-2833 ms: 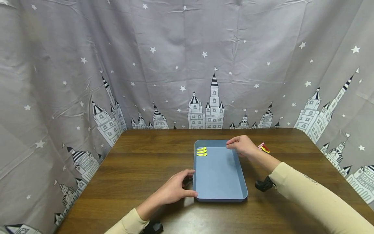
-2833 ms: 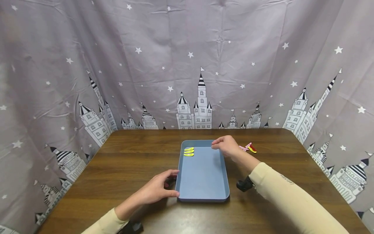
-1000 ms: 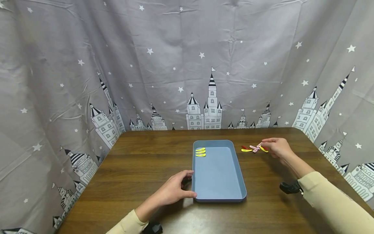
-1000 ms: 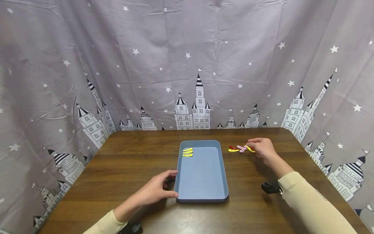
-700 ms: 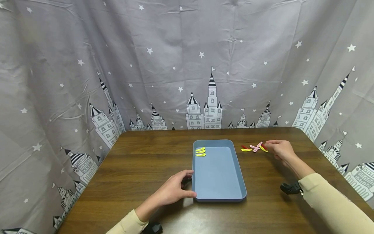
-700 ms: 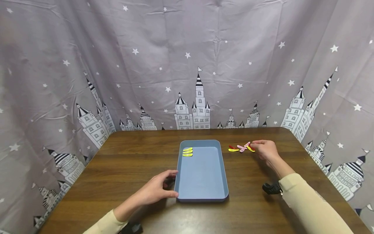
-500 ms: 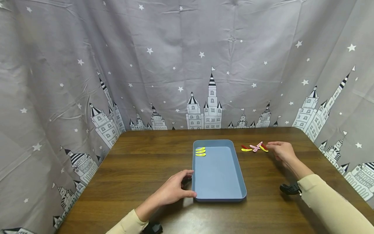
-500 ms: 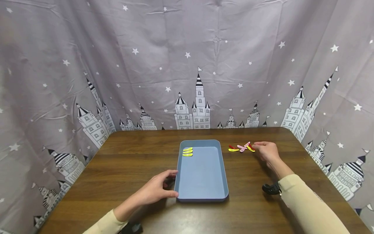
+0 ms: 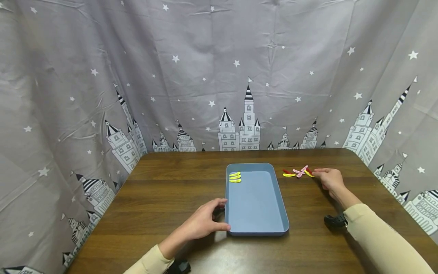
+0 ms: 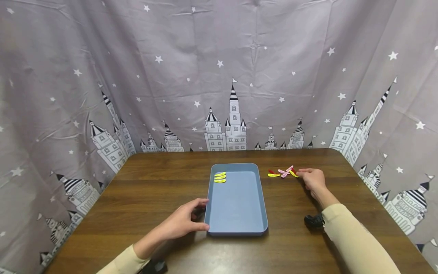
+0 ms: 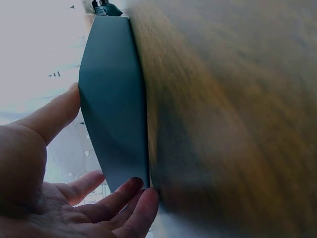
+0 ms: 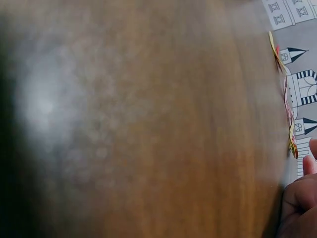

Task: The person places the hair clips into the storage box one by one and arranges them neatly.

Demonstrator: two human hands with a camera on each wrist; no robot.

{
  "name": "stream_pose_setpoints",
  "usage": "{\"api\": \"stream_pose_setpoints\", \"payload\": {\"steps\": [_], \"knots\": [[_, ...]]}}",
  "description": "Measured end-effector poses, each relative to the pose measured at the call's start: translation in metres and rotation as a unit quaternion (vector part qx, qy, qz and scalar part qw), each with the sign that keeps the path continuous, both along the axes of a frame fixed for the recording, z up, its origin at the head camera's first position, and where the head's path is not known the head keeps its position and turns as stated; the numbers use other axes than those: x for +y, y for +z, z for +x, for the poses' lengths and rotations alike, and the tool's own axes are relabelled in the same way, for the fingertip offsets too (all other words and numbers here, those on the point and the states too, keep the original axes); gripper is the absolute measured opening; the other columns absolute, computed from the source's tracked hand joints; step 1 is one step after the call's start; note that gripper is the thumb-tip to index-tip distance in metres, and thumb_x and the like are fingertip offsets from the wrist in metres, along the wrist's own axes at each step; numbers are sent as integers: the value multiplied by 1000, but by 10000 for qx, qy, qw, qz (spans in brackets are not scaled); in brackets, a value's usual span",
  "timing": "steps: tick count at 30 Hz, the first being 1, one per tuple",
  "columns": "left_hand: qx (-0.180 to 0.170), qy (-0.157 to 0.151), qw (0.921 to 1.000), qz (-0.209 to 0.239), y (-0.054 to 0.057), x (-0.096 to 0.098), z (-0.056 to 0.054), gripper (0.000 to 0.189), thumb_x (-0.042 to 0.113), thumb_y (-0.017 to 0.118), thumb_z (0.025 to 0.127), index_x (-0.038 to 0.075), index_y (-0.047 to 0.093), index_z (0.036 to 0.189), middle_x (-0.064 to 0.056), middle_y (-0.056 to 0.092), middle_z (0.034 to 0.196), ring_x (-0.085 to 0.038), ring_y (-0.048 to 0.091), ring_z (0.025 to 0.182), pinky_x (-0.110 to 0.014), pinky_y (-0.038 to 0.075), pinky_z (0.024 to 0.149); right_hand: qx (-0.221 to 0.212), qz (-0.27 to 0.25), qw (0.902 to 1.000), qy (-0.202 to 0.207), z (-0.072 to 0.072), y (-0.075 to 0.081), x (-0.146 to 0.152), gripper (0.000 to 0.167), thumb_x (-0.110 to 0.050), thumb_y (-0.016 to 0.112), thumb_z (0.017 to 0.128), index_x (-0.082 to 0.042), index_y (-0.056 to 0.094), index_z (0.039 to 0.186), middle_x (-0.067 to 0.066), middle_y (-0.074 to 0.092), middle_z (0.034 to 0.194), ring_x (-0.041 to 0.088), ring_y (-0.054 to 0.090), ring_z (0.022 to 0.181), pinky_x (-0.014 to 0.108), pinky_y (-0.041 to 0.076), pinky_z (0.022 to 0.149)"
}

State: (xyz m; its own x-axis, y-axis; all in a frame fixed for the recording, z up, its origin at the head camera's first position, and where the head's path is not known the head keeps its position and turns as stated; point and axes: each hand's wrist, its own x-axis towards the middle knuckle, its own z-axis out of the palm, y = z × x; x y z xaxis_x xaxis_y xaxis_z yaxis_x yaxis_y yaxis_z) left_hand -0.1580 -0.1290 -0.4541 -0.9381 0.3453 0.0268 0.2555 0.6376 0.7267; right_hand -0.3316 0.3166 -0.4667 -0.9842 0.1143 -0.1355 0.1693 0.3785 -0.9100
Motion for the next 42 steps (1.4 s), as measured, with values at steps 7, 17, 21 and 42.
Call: {"api": "stream_pose_setpoints", "payload": {"steps": [7,17,21,42], "knots": [[-22,-5,10000,-4,0,1,-1,82,41,85,79,8,50,145,-8,61,136,-25,57,126,-44,52,98,18,116,9999,-61,-4,-5,0,44,-15,68,93,12,62,126,-15,54,57,1,35,41,21,35,41],[47,-32,10000,11,0,0,1,81,40,85,79,6,50,144,-10,62,135,-27,57,125,-44,53,96,-38,416,9991,2,-6,-6,-1,43,-14,68,91,14,63,122,-17,41,44,1,32,38,21,32,39],[85,-29,10000,11,0,1,1,81,40,86,79,6,51,143,-10,62,134,-28,57,125,-44,53,96,-54,467,9989,13,-7,-6,-1,42,-14,68,90,13,64,122,-17,45,44,1,33,38,21,32,39],[90,-16,10000,31,0,0,0,81,40,86,78,7,51,143,-10,61,135,-28,57,125,-46,53,95,160,768,9969,-112,-9,-11,-1,35,-12,67,91,12,68,116,-1,64,73,6,39,42,25,35,40]]}}
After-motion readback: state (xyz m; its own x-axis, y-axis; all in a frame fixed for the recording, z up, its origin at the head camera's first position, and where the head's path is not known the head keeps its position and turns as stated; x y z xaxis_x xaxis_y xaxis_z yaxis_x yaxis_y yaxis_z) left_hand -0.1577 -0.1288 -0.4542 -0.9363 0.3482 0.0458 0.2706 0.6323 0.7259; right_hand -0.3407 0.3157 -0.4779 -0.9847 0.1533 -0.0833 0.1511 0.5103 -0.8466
